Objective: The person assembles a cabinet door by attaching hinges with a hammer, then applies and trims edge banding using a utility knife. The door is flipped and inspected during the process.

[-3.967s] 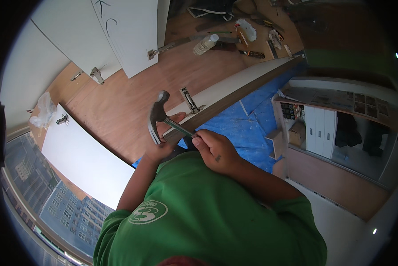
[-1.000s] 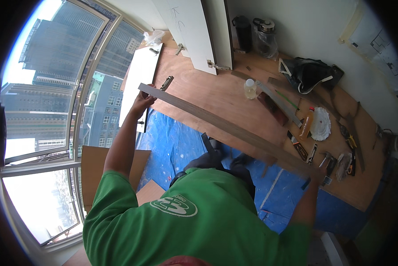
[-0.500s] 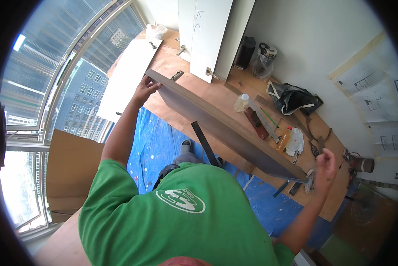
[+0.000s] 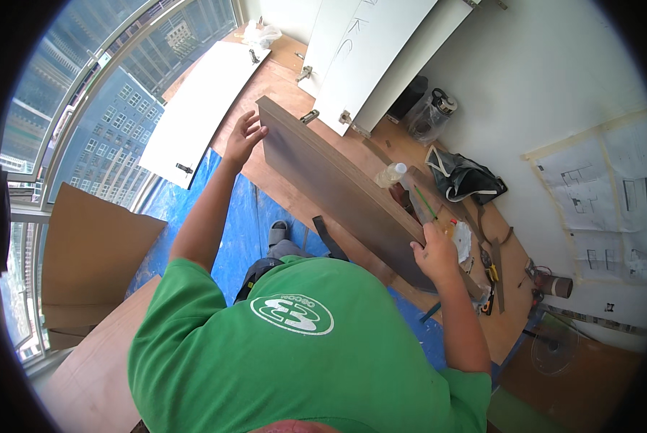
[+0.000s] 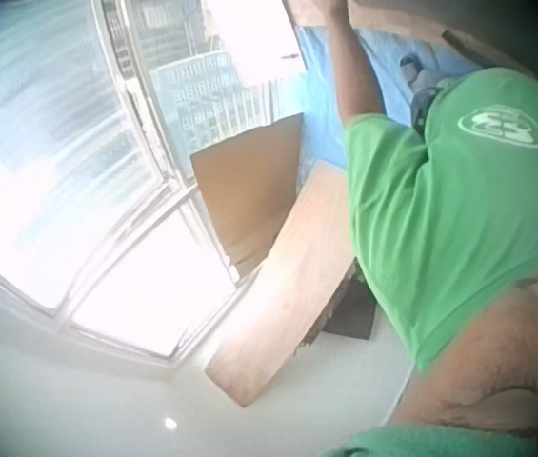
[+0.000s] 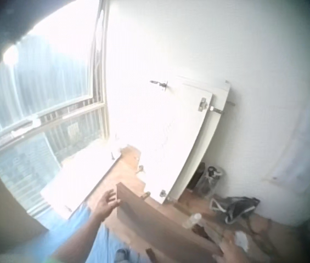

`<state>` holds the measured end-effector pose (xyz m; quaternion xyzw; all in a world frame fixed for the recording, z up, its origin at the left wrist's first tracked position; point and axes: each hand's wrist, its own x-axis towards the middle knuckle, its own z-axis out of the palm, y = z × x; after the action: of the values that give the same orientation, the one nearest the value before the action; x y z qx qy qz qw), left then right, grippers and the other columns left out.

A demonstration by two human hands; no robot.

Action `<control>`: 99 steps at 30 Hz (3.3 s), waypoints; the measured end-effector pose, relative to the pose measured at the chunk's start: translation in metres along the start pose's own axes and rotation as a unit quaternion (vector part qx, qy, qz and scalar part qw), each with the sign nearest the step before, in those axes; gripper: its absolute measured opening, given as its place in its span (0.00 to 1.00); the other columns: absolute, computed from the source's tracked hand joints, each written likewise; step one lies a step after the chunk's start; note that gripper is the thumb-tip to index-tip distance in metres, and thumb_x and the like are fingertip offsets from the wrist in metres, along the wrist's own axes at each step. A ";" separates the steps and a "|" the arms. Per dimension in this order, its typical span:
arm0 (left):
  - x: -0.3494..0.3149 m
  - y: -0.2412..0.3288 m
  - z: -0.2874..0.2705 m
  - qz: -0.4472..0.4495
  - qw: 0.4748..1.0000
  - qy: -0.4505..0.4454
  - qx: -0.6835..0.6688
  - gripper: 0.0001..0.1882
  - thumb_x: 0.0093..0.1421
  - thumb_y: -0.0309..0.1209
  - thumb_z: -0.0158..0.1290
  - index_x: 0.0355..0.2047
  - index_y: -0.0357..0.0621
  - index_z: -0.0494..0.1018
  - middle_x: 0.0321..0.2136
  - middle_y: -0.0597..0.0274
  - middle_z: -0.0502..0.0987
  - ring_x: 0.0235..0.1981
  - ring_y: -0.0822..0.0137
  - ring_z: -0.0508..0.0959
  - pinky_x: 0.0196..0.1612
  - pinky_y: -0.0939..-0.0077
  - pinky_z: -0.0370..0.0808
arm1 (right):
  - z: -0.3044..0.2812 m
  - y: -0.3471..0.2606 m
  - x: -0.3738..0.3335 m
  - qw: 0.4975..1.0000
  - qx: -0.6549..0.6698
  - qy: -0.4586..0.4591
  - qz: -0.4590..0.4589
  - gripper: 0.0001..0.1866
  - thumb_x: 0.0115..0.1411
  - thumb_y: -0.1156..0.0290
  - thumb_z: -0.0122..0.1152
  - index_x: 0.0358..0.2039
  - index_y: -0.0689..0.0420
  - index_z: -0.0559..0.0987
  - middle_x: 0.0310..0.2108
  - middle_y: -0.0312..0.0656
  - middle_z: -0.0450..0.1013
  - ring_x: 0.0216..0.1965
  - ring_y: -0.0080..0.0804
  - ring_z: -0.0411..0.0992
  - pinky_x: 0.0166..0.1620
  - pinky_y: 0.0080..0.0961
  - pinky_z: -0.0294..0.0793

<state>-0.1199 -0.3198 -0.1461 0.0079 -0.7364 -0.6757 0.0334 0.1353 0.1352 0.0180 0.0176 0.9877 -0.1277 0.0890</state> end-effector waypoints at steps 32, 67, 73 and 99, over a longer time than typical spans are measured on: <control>-0.176 -0.143 0.147 -0.454 0.793 -0.090 -0.397 0.55 0.59 0.69 0.56 0.70 0.41 0.53 0.67 0.50 0.66 0.67 0.51 0.66 0.70 0.53 0.62 | -0.052 -0.086 0.016 0.999 0.021 -0.022 -0.015 0.21 0.54 0.67 0.72 0.47 0.57 0.77 0.39 0.52 0.79 0.41 0.57 0.77 0.42 0.46 0.75; -0.251 0.370 -0.091 0.173 0.776 -0.193 -0.575 0.23 0.61 0.35 0.56 0.53 0.34 0.72 0.52 0.46 0.78 0.52 0.53 0.79 0.55 0.55 0.77 | -0.295 -0.135 0.131 0.829 0.512 -0.124 -0.190 0.32 0.62 0.61 0.69 0.60 0.68 0.72 0.53 0.48 0.77 0.52 0.34 0.78 0.58 0.36 0.76; -0.229 0.378 -0.128 0.046 0.777 -0.175 -0.603 0.18 0.61 0.31 0.53 0.49 0.34 0.75 0.49 0.45 0.79 0.49 0.52 0.80 0.53 0.55 0.78 | -0.196 -0.189 0.114 0.830 0.532 -0.164 -0.011 0.32 0.61 0.58 0.72 0.57 0.67 0.74 0.55 0.50 0.75 0.57 0.39 0.73 0.61 0.40 0.73; -0.153 0.196 -0.040 -0.271 0.865 0.221 -0.359 0.18 0.60 0.19 0.45 0.51 0.25 0.68 0.49 0.45 0.74 0.51 0.50 0.77 0.56 0.54 0.77 | 0.232 -0.146 0.163 0.893 0.281 -0.343 0.080 0.38 0.66 0.35 0.54 0.56 0.60 0.81 0.53 0.54 0.79 0.54 0.45 0.77 0.58 0.35 0.73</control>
<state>0.0417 -0.3337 0.0467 0.3437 -0.3852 -0.8564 0.0121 0.0063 -0.0628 -0.1958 0.0759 0.8140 -0.3905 0.4232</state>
